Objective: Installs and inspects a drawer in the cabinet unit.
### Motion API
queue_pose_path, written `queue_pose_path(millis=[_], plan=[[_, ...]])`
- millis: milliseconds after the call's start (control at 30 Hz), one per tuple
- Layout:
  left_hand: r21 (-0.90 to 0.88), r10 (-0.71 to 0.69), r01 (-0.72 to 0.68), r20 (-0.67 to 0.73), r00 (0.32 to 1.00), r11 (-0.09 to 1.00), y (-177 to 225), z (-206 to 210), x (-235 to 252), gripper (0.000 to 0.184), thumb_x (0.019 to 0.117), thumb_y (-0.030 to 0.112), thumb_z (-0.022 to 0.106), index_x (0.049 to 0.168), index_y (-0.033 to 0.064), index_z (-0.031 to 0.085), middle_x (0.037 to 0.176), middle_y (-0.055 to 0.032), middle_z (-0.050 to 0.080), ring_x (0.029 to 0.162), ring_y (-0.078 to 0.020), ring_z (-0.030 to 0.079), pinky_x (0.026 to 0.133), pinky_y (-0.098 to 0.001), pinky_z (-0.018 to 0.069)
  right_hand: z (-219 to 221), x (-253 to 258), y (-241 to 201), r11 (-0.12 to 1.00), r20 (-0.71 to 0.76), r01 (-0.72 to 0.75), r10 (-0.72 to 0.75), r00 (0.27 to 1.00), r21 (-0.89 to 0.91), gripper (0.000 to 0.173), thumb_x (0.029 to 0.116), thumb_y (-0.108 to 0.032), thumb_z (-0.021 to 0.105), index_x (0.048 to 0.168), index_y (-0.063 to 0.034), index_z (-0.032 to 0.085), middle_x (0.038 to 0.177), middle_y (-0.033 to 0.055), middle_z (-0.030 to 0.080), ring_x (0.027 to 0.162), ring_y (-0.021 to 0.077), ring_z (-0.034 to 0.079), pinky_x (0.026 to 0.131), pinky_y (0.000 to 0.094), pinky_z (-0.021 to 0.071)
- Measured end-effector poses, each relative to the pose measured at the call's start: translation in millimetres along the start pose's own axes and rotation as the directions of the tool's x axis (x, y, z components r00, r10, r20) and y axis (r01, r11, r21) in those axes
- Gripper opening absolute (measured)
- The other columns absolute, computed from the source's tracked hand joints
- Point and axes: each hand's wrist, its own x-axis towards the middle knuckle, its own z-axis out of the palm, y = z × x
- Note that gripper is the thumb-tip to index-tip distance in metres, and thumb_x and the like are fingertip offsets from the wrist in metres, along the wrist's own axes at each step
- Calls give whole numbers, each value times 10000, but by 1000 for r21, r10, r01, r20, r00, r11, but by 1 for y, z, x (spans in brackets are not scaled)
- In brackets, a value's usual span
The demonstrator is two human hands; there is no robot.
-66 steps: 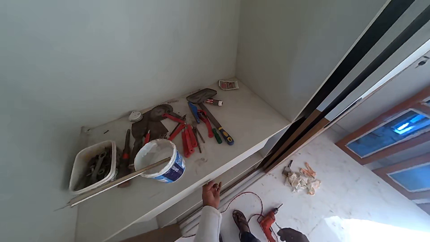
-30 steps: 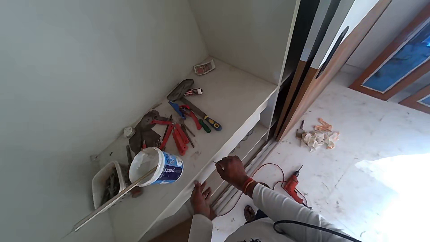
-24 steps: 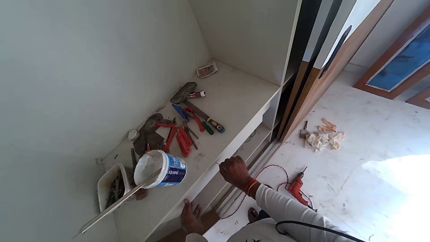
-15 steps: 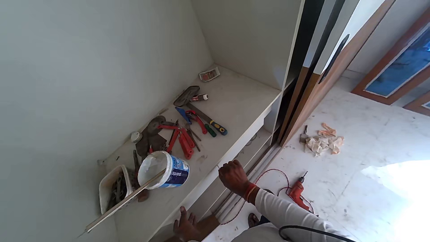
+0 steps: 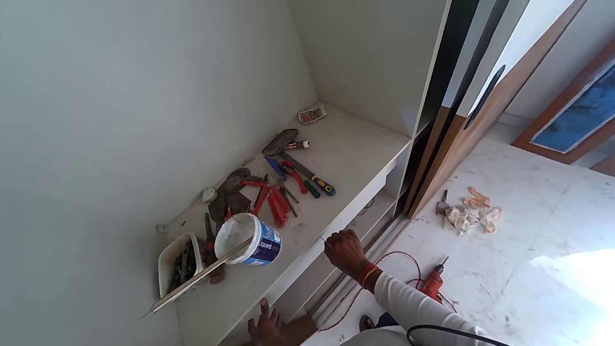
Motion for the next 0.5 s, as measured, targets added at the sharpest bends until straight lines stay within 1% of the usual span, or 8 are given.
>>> queue_pose_path(millis=[133, 200, 267, 333, 433, 500], plan=[[38, 4, -5, 17, 1000, 999, 2, -1, -1, 862, 991, 372, 683, 1616, 109, 151, 1555, -274, 387, 1301, -452, 525, 967, -576, 508, -3, 0, 1, 999, 39, -29, 28, 999, 45, 308, 952, -239, 544, 741, -72, 692, 709, 75, 669, 735, 252, 688, 684, 433, 520], [64, 11, -13, 33, 999, 998, 2, -2, -1, 863, 995, 389, 673, 1618, 107, 147, 1555, -273, 389, 1310, -449, 523, 978, -576, 509, -7, 1, 1, 995, 85, -55, 48, 995, 79, 318, 973, -244, 531, 782, -59, 706, 751, 92, 687, 780, 273, 696, 728, 456, 523], [72, 6, -9, 42, 999, 997, 1, -2, 0, 861, 993, 405, 672, 1615, 104, 158, 1560, -273, 383, 1326, -444, 512, 990, -579, 502, -8, 2, 0, 993, 115, -60, 48, 992, 101, 319, 979, -237, 521, 804, -51, 712, 775, 100, 693, 807, 283, 695, 751, 467, 522], [75, 1, -5, 51, 999, 997, 1, -3, 2, 865, 988, 418, 674, 1613, 108, 163, 1568, -266, 375, 1336, -442, 503, 993, -581, 498, -9, 2, -2, 993, 122, -55, 42, 992, 101, 317, 982, -224, 511, 811, -46, 710, 781, 105, 691, 811, 286, 693, 751, 468, 516], [72, -1, -3, 58, 998, 997, -4, -6, 11, 882, 979, 446, 679, 1617, 120, 163, 1581, -256, 359, 1344, -445, 493, 994, -588, 494, -5, 3, -5, 996, 91, -60, 54, 994, 62, 307, 971, -217, 525, 797, -48, 713, 764, 100, 690, 783, 277, 697, 728, 456, 528], [67, -9, 6, 53, 999, 998, -3, -6, 10, 889, 975, 445, 684, 1618, 126, 160, 1581, -253, 362, 1350, -444, 490, 998, -588, 493, -2, 4, -6, 997, 140, -48, 40, 989, 53, 321, 1003, -218, 502, 860, -35, 724, 816, 117, 704, 826, 292, 701, 773, 467, 527]])
